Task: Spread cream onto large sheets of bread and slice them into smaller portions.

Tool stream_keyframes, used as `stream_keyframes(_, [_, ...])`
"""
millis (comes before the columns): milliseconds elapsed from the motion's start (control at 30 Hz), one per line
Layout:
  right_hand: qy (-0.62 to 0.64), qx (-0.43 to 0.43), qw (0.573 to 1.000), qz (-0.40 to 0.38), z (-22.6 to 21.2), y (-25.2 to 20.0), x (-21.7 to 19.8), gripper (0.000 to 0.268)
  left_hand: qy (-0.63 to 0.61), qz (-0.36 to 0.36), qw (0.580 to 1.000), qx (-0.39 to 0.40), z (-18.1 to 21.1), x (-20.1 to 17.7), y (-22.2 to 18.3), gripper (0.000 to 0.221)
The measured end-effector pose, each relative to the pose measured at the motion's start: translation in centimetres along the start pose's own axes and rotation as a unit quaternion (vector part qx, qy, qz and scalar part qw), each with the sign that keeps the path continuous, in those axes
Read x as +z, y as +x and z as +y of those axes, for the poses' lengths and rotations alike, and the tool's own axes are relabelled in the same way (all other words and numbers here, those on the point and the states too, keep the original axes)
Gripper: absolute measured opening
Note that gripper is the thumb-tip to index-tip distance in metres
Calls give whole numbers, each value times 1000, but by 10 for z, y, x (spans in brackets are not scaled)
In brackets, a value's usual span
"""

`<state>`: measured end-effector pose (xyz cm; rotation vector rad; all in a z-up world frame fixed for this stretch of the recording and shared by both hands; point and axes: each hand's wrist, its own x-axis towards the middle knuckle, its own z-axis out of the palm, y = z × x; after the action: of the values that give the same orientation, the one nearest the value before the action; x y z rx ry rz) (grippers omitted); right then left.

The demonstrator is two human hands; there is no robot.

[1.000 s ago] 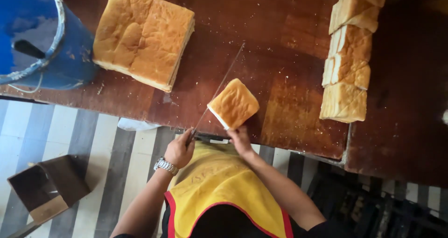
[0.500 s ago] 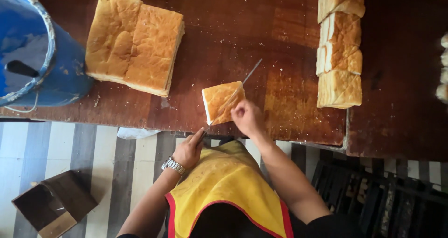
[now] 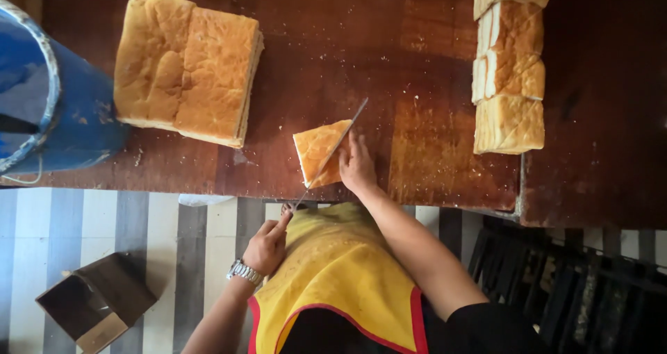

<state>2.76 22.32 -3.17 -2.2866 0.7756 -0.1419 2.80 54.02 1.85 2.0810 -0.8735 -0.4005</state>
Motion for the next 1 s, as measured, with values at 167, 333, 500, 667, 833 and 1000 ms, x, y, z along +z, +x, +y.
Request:
stream_keyframes(167, [-23, -141, 987, 76, -1, -1, -2, 61, 3, -20, 1000, -6, 2, 22, 45, 55])
stream_keyframes(333, [-11, -62, 998, 16, -26, -10, -19, 68, 1, -45, 999, -30, 17, 40, 90, 61])
stream_keyframes(500, [-31, -125, 989, 75, -20, -5, -11, 67, -28, -40, 998, -43, 8, 20, 36, 61])
stream_keyframes(667, [-35, -83, 995, 50, -17, -6, -11, 64, 5, -63, 997, -41, -16, 1, -38, 60])
stream_keyframes(833, [-24, -120, 990, 65, -30, -4, -18, 65, 64, -91, 988, -110, -6, 16, 9, 59])
stream_keyframes(1000, [-70, -52, 996, -2, -22, -4, -14, 65, 76, -101, 984, -129, 23, 40, 91, 56])
